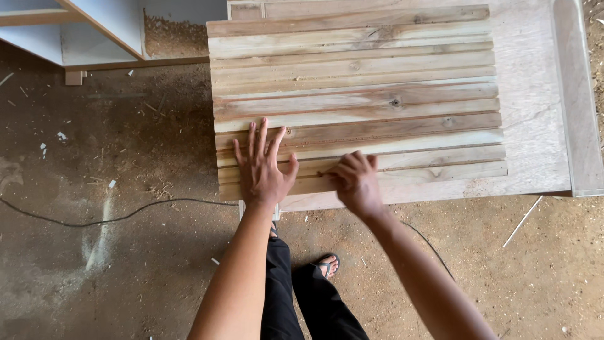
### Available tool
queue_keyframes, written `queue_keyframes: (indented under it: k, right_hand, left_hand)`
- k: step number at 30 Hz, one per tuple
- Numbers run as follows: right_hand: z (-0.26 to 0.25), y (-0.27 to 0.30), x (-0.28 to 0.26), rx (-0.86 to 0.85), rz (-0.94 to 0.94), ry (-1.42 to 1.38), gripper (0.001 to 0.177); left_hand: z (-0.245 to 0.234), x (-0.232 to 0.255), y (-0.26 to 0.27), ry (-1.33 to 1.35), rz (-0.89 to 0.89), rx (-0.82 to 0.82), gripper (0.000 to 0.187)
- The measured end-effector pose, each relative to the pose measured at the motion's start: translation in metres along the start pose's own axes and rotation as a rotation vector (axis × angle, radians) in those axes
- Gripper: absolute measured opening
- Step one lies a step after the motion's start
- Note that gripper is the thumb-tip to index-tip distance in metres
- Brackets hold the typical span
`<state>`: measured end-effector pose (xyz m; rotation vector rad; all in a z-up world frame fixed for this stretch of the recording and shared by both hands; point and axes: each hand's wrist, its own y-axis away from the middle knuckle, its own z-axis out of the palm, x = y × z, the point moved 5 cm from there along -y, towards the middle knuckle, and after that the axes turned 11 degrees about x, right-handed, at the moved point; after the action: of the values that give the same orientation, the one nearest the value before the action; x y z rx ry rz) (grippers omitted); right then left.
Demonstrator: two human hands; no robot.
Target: The person sands a wooden slatted panel with a sanding block, moving back and forth along the grain. The person repositions the panel and continues sanding different sections.
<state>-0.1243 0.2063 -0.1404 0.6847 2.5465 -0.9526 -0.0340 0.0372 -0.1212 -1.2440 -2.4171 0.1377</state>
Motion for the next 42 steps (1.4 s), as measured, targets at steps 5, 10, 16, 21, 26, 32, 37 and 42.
queue_keyframes:
  k: [5, 10, 16, 21, 26, 32, 37, 42]
  right_hand:
    - [0.003, -0.015, -0.01, -0.042, -0.009, 0.01, 0.006]
    - [-0.017, -0.007, 0.011, 0.0, 0.008, 0.005, 0.009]
    - [-0.01, 0.004, 0.017, 0.022, 0.008, 0.023, 0.011]
    - [-0.03, -0.006, 0.03, 0.007, 0.005, 0.036, 0.01]
    - [-0.014, -0.01, 0.003, 0.002, 0.018, -0.015, 0.01]
    - [-0.028, -0.002, 0.022, -0.049, 0.028, 0.058, 0.009]
    - [-0.026, 0.003, 0.009, -0.034, 0.132, 0.12, 0.005]
    - [-0.023, 0.001, 0.011, -0.076, 0.134, 0.03, 0.004]
  left_hand:
    - [-0.001, 0.001, -0.004, -0.018, 0.01, -0.008, 0.054]
    - [0.0, 0.001, -0.005, -0.011, 0.003, -0.023, 0.053]
    - [-0.001, 0.002, -0.003, -0.01, 0.026, 0.016, 0.052]
    - [0.003, 0.0, -0.004, -0.021, 0.018, -0.007, 0.052]
    - [0.007, -0.001, -0.002, -0.023, 0.044, 0.029, 0.053]
    - [0.006, -0.004, -0.001, -0.017, 0.044, 0.066, 0.055]
    - [0.004, 0.002, -0.003, -0.017, 0.069, 0.084, 0.057]
    - [0.006, 0.001, -0.005, -0.014, 0.063, 0.048, 0.056]
